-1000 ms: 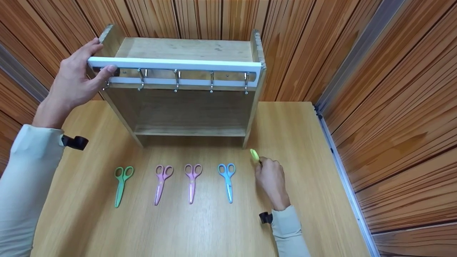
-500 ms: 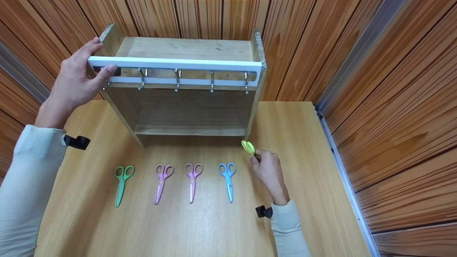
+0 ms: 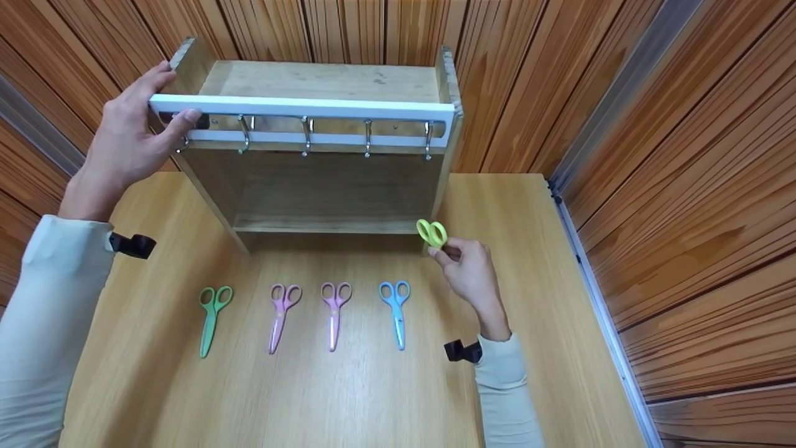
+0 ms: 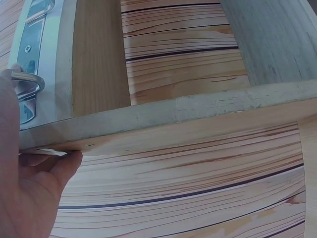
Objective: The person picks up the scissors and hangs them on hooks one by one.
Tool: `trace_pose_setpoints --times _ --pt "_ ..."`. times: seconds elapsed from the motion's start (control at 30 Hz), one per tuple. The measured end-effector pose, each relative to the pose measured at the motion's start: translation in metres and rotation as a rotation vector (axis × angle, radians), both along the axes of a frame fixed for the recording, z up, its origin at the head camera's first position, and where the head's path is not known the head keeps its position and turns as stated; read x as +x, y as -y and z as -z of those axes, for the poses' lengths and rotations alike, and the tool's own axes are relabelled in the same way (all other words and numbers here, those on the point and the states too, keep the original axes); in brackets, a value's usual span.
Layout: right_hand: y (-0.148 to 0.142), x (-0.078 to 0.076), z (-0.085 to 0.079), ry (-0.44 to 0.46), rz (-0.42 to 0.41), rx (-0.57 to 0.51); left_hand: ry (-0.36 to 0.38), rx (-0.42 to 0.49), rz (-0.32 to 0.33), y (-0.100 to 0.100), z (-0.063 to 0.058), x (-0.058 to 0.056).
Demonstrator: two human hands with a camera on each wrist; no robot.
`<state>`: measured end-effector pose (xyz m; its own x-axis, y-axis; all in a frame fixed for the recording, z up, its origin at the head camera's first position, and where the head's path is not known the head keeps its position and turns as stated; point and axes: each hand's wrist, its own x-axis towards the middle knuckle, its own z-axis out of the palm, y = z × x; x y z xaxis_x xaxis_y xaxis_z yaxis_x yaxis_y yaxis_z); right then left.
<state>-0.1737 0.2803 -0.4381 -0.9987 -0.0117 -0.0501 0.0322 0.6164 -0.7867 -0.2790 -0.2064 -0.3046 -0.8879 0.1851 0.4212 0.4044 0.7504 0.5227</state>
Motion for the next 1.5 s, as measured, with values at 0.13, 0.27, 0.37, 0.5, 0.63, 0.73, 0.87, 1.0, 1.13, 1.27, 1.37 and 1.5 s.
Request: trace_pose_setpoints --times 0.13,0.27,0.37,0.5,0.63,0.73,0.87,1.0,1.13,1.27,1.37,1.5 --pt "0.002 -0.002 -0.007 -0.024 -0.021 -0.035 -0.01 0.0 0.003 0.0 0.0 -0.001" --pt "0.003 -0.002 -0.014 -0.037 -0.034 -0.06 -0.023 0.0 0.007 0.0 0.001 -0.002" --pt "0.004 -0.002 -0.02 -0.052 -0.046 -0.074 -0.033 0.009 0.009 0.0 0.002 -0.002" --pt "0.005 -0.003 -0.029 -0.074 -0.059 -0.105 -0.034 0.036 0.008 -0.001 0.003 -0.003" --pt "0.007 -0.006 -0.037 -0.094 -0.07 -0.126 -0.025 0.048 0.004 -0.003 0.002 -0.003" --pt "0.009 -0.007 -0.043 -0.116 -0.08 -0.13 -0.018 0.042 0.001 -0.004 0.002 -0.002" --pt "0.011 -0.008 -0.052 -0.153 -0.095 -0.152 -0.015 0.032 -0.001 -0.004 0.002 -0.002" --pt "0.014 -0.011 -0.062 -0.2 -0.115 -0.179 -0.014 0.031 -0.004 -0.003 0.002 -0.001" --pt "0.016 -0.015 -0.07 -0.251 -0.138 -0.203 -0.036 0.03 -0.005 -0.001 0.002 -0.001" --pt "0.015 -0.017 -0.076 -0.266 -0.15 -0.236 -0.05 0.032 -0.003 -0.001 0.001 -0.002" --pt "0.014 -0.019 -0.078 -0.263 -0.162 -0.262 -0.052 0.034 -0.001 -0.002 0.002 -0.003" --pt "0.012 -0.021 -0.08 -0.261 -0.181 -0.298 -0.053 0.034 0.002 -0.004 0.004 -0.003"
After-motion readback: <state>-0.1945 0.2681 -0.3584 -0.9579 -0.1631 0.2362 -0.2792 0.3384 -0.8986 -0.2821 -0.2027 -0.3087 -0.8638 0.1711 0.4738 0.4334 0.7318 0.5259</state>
